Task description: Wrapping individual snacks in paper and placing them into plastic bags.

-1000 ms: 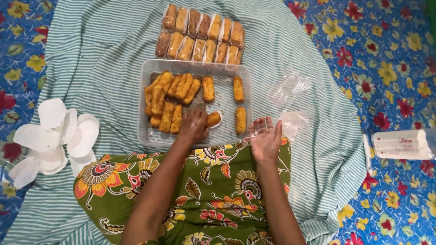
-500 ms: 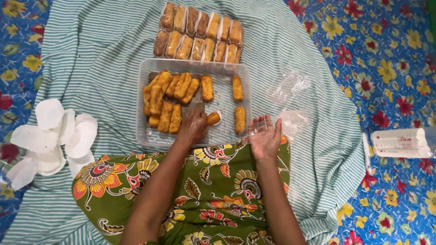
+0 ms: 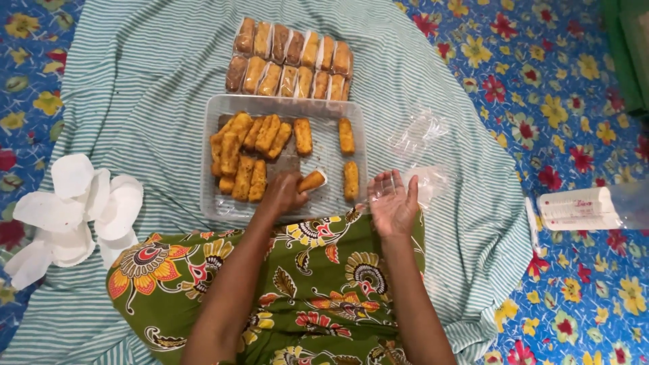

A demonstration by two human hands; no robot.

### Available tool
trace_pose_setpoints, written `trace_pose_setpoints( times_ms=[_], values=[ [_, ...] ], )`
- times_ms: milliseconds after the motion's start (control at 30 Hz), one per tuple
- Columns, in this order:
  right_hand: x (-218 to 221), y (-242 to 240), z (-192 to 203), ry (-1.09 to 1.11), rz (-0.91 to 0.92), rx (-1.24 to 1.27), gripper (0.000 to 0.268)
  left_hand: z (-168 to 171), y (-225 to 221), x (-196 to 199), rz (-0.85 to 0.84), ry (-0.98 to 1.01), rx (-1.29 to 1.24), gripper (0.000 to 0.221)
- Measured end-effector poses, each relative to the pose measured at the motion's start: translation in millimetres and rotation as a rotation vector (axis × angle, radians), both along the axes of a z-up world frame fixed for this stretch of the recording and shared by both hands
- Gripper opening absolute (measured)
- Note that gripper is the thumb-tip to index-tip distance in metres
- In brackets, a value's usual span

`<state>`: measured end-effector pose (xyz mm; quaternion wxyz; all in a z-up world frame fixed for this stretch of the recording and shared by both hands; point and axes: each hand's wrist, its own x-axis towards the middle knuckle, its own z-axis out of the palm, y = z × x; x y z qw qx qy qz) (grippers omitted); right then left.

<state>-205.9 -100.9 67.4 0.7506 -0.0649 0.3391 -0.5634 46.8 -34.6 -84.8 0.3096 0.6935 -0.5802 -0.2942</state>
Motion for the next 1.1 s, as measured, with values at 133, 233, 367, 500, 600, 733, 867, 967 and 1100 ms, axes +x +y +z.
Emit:
trace_pose_setpoints(
  times_ms=[133,233,367,500,600,733,867,967,1100],
  values=[
    [-2.1,-0.6,6.7,0.007,-0.001,-0.025,0.052,9.6,-0.6,-2.7,0.037,0.081,-0.013,0.035],
    [-4.3,-3.5,11.6,0.008,0.019,-0.058,0.051,48.1,6.3,-7.9,0.057,0.205,-0.053,0.041],
    [0.3,-4.6,23.1,0.022,0.036,-0.101,0.049,102.1,25.5,-21.2,0.049,0.365,-0.232,0.042],
    [8.8,-4.3,32.4,0.044,0.060,-0.142,0.050,128.3,44.1,-30.3,-0.055,0.426,-0.382,0.044],
    [16.6,-0.8,42.6,0.069,0.101,-0.162,0.051,154.9,58.8,-27.4,-0.096,0.432,-0.422,0.042],
    [22.9,1.7,45.2,0.079,0.132,-0.185,0.053,163.2,64.6,-26.6,-0.106,0.339,-0.445,0.042],
    [30.0,9.3,54.2,0.103,0.157,-0.185,0.050,165.4,67.3,-23.9,-0.105,0.290,-0.448,0.042],
    [33.0,11.1,53.0,0.135,0.184,-0.200,0.050,166.2,67.7,-24.6,-0.114,0.248,-0.464,0.043],
    [39.1,17.4,52.1,0.151,0.230,-0.224,0.050,148.5,62.2,-32.7,-0.104,0.266,-0.454,0.044]
  ],
)
